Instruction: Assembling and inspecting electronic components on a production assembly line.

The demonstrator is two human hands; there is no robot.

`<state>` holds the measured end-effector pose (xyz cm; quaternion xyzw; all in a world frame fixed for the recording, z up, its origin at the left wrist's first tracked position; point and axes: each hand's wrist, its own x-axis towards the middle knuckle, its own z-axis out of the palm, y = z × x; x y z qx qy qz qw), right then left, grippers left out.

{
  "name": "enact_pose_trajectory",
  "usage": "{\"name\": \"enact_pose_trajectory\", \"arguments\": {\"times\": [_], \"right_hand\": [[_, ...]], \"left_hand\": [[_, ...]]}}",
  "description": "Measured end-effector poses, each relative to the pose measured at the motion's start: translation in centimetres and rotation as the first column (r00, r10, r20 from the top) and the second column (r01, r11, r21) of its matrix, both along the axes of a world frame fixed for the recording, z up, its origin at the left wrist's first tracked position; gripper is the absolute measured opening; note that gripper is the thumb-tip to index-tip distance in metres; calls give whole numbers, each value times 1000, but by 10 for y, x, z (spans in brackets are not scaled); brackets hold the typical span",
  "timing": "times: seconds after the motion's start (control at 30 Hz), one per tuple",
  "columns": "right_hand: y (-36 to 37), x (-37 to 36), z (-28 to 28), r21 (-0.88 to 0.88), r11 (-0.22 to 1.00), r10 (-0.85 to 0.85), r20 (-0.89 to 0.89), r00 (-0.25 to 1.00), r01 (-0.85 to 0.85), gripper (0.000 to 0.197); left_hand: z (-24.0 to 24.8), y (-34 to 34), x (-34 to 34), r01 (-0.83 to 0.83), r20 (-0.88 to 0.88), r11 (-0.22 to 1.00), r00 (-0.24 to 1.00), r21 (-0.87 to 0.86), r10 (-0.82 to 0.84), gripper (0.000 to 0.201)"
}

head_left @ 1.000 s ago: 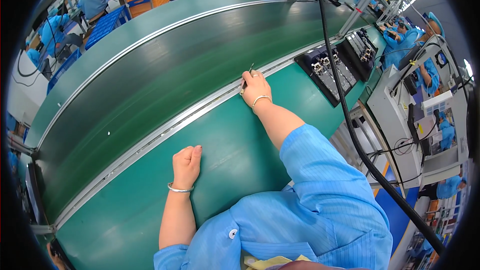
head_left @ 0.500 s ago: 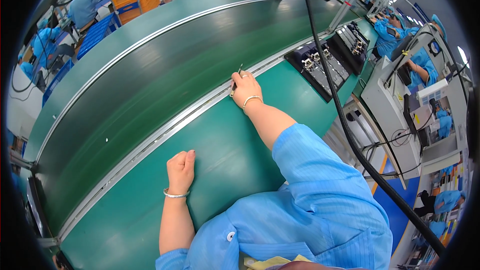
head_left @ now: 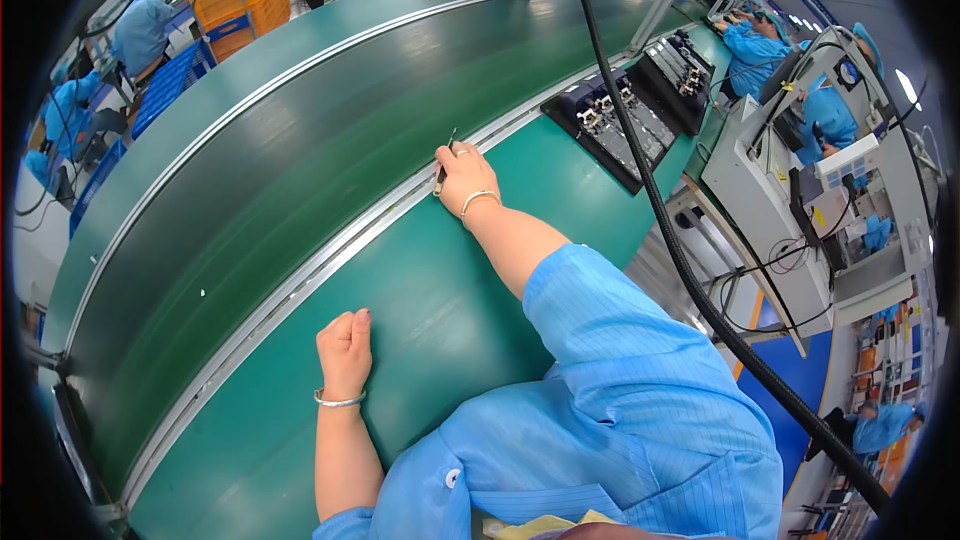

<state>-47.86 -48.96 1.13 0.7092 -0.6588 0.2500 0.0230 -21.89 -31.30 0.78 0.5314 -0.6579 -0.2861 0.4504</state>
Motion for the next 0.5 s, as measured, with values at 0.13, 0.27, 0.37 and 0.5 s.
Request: {"name": "enact_pose_trajectory", "arguments": {"times": [0.13, 0.27, 0.37, 0.5], "right_hand": [[0, 0, 1, -6, 1000, -5, -8, 1000, 5, 16], [-1, 0, 0, 10, 1000, 0, -19, 1000, 0, 17], [-1, 0, 0, 6, 1000, -3, -25, 1000, 4, 17], [0, 0, 1, 19, 1000, 2, -21, 1000, -1, 16]], "left_hand": [[-1, 0, 1, 7, -3, 1000, 1000, 13, -7, 47], [-3, 0, 2, 3, -1, 1000, 1000, 3, -3, 47], [-3, -1, 2, 5, 7, 1000, 1000, 2, -5, 47], [-2, -1, 1, 6, 0, 1000, 1000, 1, -6, 47]]}}
